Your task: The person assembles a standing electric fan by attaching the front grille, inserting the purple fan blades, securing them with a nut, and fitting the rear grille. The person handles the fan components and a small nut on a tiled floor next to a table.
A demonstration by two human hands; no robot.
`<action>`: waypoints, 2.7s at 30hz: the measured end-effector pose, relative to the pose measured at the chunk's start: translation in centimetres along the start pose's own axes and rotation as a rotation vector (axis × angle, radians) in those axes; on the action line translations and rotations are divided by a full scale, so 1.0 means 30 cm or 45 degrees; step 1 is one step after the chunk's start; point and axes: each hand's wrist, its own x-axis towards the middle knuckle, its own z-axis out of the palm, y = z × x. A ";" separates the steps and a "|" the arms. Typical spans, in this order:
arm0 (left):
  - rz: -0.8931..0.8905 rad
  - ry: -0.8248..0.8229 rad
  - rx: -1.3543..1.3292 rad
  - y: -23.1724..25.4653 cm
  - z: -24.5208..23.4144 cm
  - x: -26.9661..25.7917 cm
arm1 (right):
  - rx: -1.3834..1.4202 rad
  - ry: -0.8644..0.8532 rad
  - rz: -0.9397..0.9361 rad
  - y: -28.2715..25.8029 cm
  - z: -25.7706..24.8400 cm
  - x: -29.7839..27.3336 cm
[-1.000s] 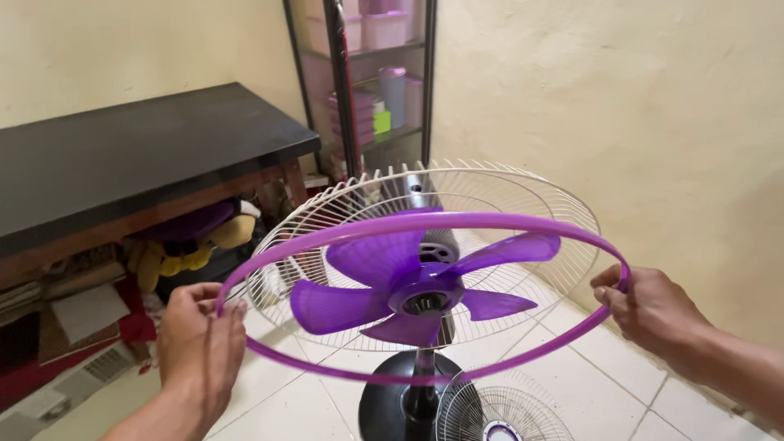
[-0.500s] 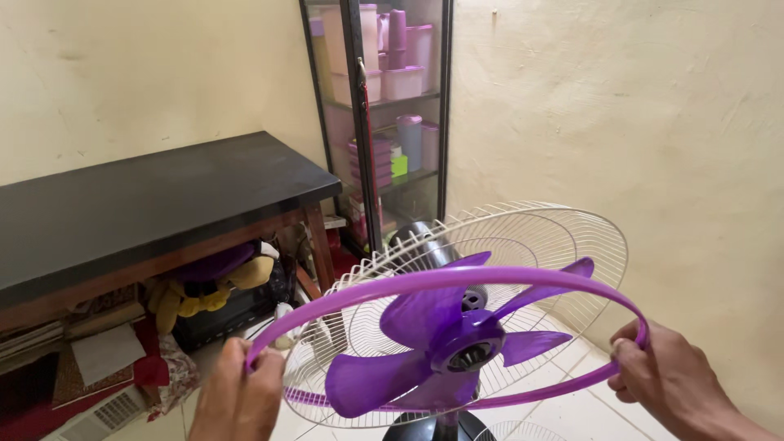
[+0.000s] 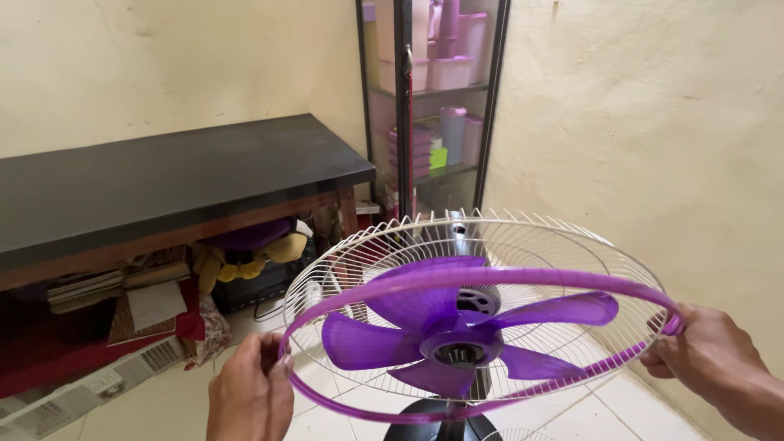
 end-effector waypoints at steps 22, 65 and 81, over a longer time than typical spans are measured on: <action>-0.265 -0.058 -0.033 0.102 -0.005 0.059 | 0.245 -0.199 0.032 0.011 -0.037 -0.026; -0.165 -0.010 0.036 0.020 0.012 0.108 | 0.328 -0.058 0.106 0.068 0.026 -0.070; -0.128 -0.134 0.124 0.138 -0.056 0.088 | 0.437 -0.038 0.073 0.037 -0.036 -0.072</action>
